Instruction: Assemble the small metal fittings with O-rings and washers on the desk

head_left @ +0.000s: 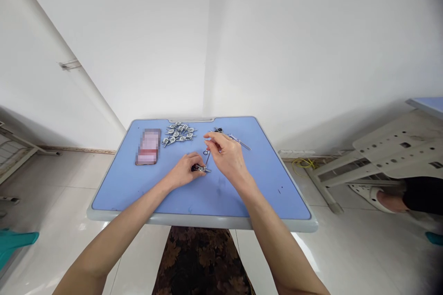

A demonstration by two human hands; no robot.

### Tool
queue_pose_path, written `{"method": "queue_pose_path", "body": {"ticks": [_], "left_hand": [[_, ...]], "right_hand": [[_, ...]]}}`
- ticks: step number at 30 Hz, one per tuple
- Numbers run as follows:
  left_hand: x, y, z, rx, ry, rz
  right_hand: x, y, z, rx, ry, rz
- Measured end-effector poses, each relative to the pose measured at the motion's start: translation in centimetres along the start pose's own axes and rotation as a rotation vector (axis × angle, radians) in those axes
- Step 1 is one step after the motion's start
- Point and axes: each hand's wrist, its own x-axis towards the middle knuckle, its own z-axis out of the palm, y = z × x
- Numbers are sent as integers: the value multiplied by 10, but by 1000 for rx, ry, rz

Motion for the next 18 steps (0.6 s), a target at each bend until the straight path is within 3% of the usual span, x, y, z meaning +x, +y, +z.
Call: {"method": "queue_pose_path", "body": {"ticks": [3, 9, 18], "left_hand": [[0, 0, -1, -8, -14, -11], [0, -2, -1, 3, -16, -5], [0, 1, -1, 0, -7, -11]], "right_hand": [[-1, 4, -3, -17, -31, 23], [1, 12, -20, 288, -193, 14], [-1, 3, -10, 83, -44, -67]]}}
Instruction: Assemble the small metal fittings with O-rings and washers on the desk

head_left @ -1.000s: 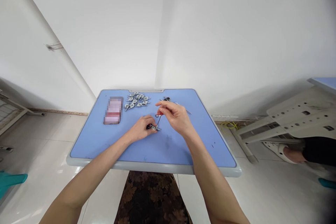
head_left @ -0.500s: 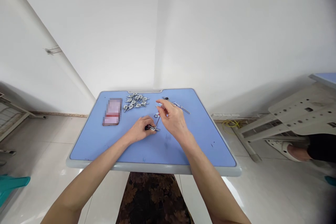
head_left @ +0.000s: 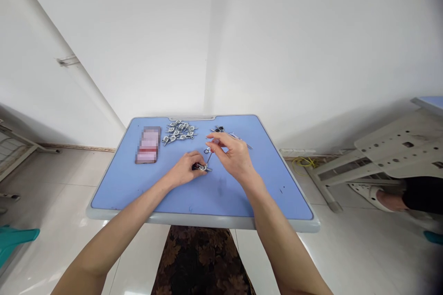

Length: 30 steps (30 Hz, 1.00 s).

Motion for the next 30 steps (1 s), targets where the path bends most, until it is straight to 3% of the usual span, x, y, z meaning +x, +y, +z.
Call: {"method": "queue_pose_path", "body": {"ticks": [6, 10, 21, 25, 30], "left_hand": [[0, -4, 1, 6, 5, 15], [1, -4, 1, -1, 7, 28], [0, -7, 4, 5, 29, 45], [0, -6, 2, 11, 18, 31], [1, -4, 1, 12, 1, 17]], "right_hand": [[1, 2, -4, 142, -138, -19], [2, -1, -2, 197, -66, 31], [-2, -6, 17, -65, 127, 3], [-2, -2, 8, -76, 39, -58], [1, -1, -3, 234, -146, -4]]}}
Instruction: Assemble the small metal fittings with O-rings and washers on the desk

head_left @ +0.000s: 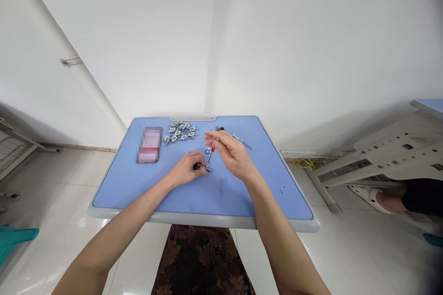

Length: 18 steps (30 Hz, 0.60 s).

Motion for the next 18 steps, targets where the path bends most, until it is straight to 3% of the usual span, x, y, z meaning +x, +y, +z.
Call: {"method": "queue_pose_path", "body": {"ticks": [6, 12, 18], "left_hand": [[0, -1, 2, -4, 13, 1], [-1, -2, 3, -29, 20, 15], [-1, -4, -2, -97, -28, 17]], "right_hand": [[2, -5, 11, 30, 111, 131], [1, -8, 24, -94, 226, 112], [-2, 0, 25, 96, 339, 172]]}}
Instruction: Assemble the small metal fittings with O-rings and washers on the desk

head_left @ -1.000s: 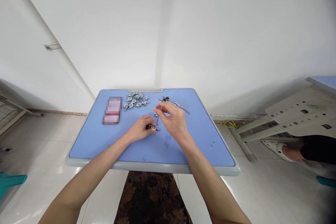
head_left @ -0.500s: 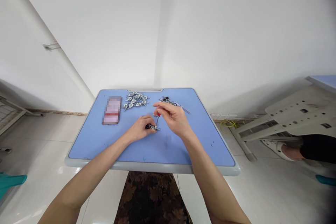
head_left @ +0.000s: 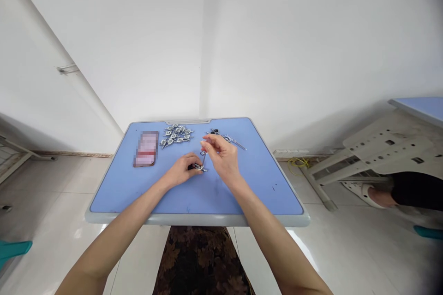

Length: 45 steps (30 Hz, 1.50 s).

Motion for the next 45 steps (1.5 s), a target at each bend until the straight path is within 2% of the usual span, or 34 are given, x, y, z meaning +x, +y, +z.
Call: {"method": "queue_pose_path", "body": {"ticks": [5, 9, 14, 22, 27, 29, 30, 33, 35, 37, 45], "left_hand": [[1, -3, -6, -70, -4, -38], [2, -4, -10, -102, -12, -28], [2, -5, -13, -127, 7, -40], [1, -5, -11, -135, 24, -74], [-1, 0, -12, -190, 67, -43], [-2, 2, -13, -209, 104, -24], [-2, 4, -14, -214, 127, -14], [-2, 5, -15, -228, 202, 16], [-2, 4, -15, -247, 246, 29], [-1, 3, -13, -273, 281, 38], [0, 0, -11, -238, 347, 59]], "right_hand": [[5, 4, -4, 176, 188, 53], [10, 4, -10, 251, 256, 74], [12, 3, -13, 242, 255, 133], [11, 4, -12, 274, 238, 128], [12, 7, -16, 236, 258, 126], [12, 8, -18, 172, 196, 152], [11, 7, -19, 114, 118, 167], [9, 3, -17, -96, -234, 178], [6, 0, -15, -181, -394, 161], [4, -2, -13, -227, -455, 132], [2, -2, -14, -348, -529, 83]]}}
